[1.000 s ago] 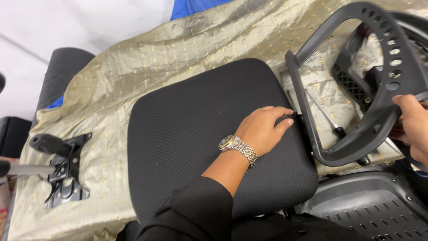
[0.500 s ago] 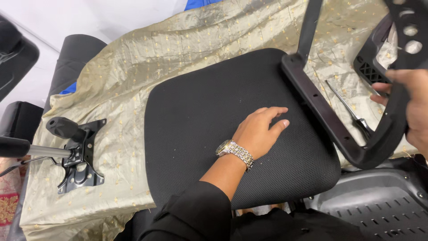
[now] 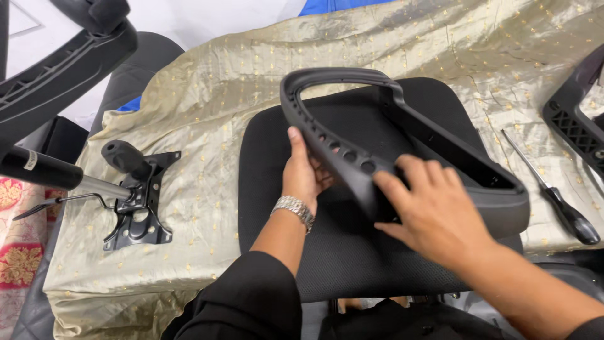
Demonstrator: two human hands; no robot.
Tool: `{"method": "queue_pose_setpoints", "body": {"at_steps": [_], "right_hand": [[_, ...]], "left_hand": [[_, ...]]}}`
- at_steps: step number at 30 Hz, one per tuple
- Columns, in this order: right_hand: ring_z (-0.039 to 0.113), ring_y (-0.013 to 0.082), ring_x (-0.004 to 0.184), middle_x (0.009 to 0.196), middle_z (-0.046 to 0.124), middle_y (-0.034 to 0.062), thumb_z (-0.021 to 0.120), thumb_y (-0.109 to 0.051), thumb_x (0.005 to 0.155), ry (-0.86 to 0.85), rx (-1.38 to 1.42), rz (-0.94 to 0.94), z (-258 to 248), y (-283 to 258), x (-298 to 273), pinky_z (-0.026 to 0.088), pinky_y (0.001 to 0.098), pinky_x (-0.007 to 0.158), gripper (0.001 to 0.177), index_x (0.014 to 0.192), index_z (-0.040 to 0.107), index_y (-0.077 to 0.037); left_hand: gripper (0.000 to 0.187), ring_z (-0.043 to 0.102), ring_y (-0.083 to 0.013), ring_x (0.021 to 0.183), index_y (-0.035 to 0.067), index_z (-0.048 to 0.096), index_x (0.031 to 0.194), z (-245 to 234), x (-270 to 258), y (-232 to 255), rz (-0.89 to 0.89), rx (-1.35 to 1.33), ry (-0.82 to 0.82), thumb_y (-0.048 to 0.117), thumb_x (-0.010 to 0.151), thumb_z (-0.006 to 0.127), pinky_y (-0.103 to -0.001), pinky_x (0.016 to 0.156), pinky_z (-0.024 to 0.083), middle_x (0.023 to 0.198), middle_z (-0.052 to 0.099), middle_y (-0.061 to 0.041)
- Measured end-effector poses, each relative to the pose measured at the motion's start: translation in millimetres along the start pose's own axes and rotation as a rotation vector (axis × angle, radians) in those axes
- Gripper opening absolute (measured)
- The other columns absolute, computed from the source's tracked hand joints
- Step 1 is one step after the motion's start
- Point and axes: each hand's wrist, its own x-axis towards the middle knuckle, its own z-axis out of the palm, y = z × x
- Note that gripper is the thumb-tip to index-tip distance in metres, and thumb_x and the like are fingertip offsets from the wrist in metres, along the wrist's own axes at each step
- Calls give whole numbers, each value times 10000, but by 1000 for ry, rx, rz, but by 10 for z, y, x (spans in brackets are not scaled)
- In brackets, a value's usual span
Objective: The person attaches a black plastic frame to a chair seat using a screwdriver. They align the frame, insert screws into multiple holes, and tighten them sequentially to secure the frame to the seat.
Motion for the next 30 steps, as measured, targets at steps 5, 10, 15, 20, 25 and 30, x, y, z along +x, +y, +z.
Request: {"method": "queue_pose_setpoints", "body": {"at_steps": [5,10,15,20,25,30], "right_hand": [[540,329,1022,1312,527,152,798,-321,695,-211,-2,-8,290,-292,-60,463,441,848,766,1416,547,-257],[568,314,991,1300,545,140,765,-257,711,-234,104,-53,407,-364,-99,481,432,845,691,1376,576,-233],[636,303,1018,1204,601,77,724,-304,825,-408,372,108,398,-230,21,519,428,879,512,1313,603,-208],[681,317,1043,1112,717,88,688,-282,879,-391,497,208,324,-6,81,542,424,887,359,1214,665,-158],[722,332,927,979,778,105,661,-203,856,-317,503,269,218,403,16,562,429,799,242,1067,749,-125],[722,213,695,804,762,119,606,-85,880,-56,570,535,238,1100,-182,556,354,659,246,1076,756,-85]], "left_hand": [[769,729,-308,1014,7,598,1313,-433,-92,-58,-185,16,33,658,913,516,-460,852,606,1168,708,-179],[690,706,-348,1132,61,370,1442,-472,-305,-65,-261,256,44,346,899,684,-513,979,589,1364,598,-215],[923,545,-459,1259,122,237,1516,-262,-292,51,261,830,472,293,794,787,-532,1032,506,1494,314,-265],[332,577,-400,1278,184,708,1109,124,-243,93,881,1273,219,309,807,761,-536,1045,429,1354,606,-135],[260,716,-291,1025,140,725,1098,609,-360,-113,439,1257,-343,318,930,635,-428,910,565,1108,744,-95],[265,725,-286,952,124,722,1097,1018,-339,-290,433,1230,-445,298,923,624,-424,819,566,1041,753,-104]]}}
